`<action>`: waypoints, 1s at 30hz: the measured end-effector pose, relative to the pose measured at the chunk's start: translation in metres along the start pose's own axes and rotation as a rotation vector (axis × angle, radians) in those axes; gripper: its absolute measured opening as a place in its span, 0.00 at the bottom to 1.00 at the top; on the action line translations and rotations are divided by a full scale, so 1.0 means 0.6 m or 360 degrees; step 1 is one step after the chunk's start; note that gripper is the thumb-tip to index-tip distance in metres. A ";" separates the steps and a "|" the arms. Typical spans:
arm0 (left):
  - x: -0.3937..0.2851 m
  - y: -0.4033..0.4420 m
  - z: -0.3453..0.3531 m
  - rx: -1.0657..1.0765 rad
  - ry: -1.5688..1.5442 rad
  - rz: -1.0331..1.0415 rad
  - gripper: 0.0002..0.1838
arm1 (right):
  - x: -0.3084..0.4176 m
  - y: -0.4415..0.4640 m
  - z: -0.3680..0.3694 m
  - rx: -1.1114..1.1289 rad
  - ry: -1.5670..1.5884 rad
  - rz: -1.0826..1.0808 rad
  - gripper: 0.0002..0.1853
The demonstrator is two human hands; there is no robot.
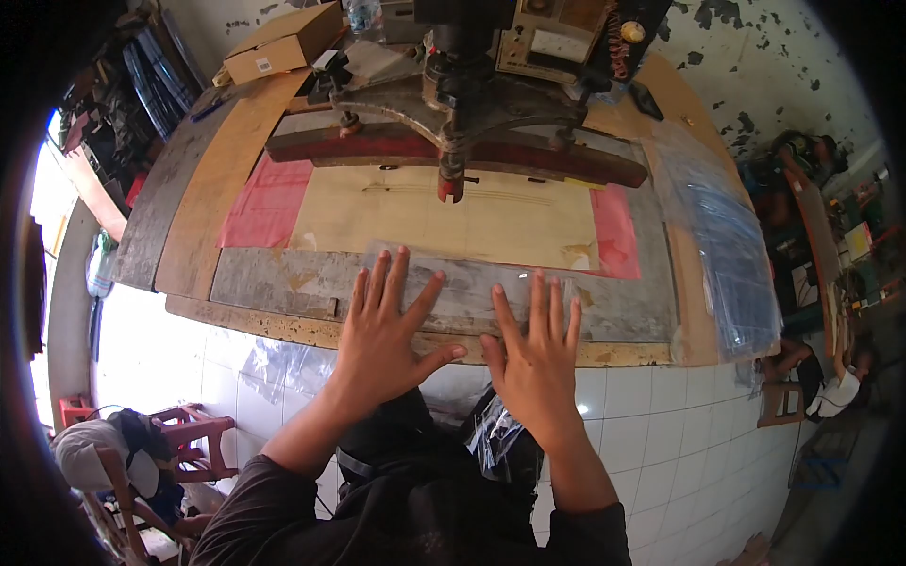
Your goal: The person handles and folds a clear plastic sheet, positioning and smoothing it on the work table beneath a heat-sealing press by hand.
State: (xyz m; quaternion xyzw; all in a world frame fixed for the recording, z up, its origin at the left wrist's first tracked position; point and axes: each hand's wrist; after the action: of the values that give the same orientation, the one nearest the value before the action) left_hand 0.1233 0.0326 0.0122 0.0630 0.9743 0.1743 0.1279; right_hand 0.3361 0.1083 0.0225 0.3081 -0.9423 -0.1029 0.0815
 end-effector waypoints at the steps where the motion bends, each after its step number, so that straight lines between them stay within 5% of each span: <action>1: -0.002 0.001 0.000 -0.0009 0.0033 0.0008 0.50 | 0.004 0.001 -0.001 -0.0020 -0.0086 -0.0051 0.33; 4: -0.008 0.009 0.001 -0.0069 0.0006 0.0091 0.53 | 0.014 0.003 0.023 0.0009 0.0243 -0.0022 0.33; 19: -0.006 0.014 0.006 0.0016 -0.0096 0.0090 0.44 | -0.005 0.005 -0.002 0.0058 0.0095 -0.0091 0.38; 30: -0.003 0.016 0.001 -0.0001 -0.0083 0.0135 0.47 | -0.034 0.009 -0.014 0.0203 0.0227 -0.0087 0.41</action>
State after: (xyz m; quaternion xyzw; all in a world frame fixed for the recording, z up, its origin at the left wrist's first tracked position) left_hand 0.1261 0.0412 0.0152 0.1087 0.9671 0.1780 0.1458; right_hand 0.3507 0.1237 0.0300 0.3447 -0.9300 -0.0227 0.1258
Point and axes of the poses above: each hand's wrist, its own y-axis towards the middle knuckle, its own z-axis out of the palm, x = y × z, and after that the axes turned 8 degrees about z, right-handed
